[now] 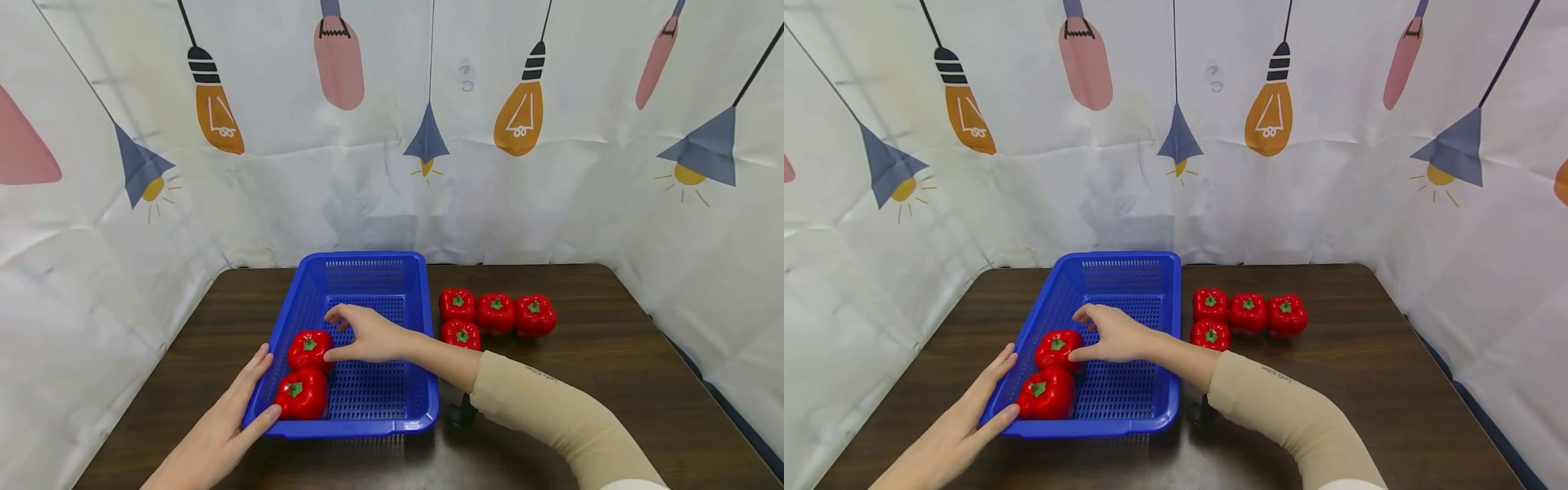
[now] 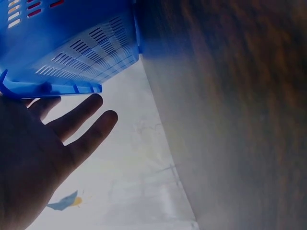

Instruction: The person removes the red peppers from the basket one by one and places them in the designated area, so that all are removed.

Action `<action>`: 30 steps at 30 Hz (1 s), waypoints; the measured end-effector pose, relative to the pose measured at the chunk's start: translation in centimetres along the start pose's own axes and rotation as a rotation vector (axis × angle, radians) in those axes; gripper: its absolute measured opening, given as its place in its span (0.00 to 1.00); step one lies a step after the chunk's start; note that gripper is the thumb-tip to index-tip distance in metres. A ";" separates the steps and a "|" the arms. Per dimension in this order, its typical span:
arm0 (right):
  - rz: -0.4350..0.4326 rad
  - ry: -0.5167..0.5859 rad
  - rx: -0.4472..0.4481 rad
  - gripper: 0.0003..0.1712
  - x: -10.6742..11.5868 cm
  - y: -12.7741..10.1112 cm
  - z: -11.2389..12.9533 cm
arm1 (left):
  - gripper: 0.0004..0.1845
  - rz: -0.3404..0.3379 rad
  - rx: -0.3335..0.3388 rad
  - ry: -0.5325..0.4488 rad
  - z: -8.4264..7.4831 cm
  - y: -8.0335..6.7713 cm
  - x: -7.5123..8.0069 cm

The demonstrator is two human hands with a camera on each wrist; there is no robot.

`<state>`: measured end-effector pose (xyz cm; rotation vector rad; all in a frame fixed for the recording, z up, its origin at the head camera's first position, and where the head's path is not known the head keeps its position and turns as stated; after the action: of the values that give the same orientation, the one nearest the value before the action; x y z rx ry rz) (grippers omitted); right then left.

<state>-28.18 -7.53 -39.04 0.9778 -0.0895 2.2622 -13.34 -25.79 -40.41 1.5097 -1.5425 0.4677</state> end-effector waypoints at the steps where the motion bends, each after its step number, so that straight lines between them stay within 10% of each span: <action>1: 0.008 -0.006 0.002 0.35 -0.1 0.1 0.1 | 0.43 -0.001 0.000 0.001 0.0 0.0 0.0; 30: 0.170 -0.075 -0.042 0.35 -2.1 1.7 -0.4 | 0.43 -0.022 -0.005 -0.015 0.2 -0.1 -0.1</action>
<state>-28.44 -9.88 -40.41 1.0677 -0.2604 2.3664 -13.37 -25.90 -40.64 1.5276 -1.5361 0.4409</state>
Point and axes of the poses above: each hand's wrist, its own y-axis towards the middle knuckle, its own x-axis out of the back of the hand, z = x × y, the point moved 7 cm from there along y, towards the middle knuckle, and after that the axes turned 5 degrees about -z, right-handed, at the moved point
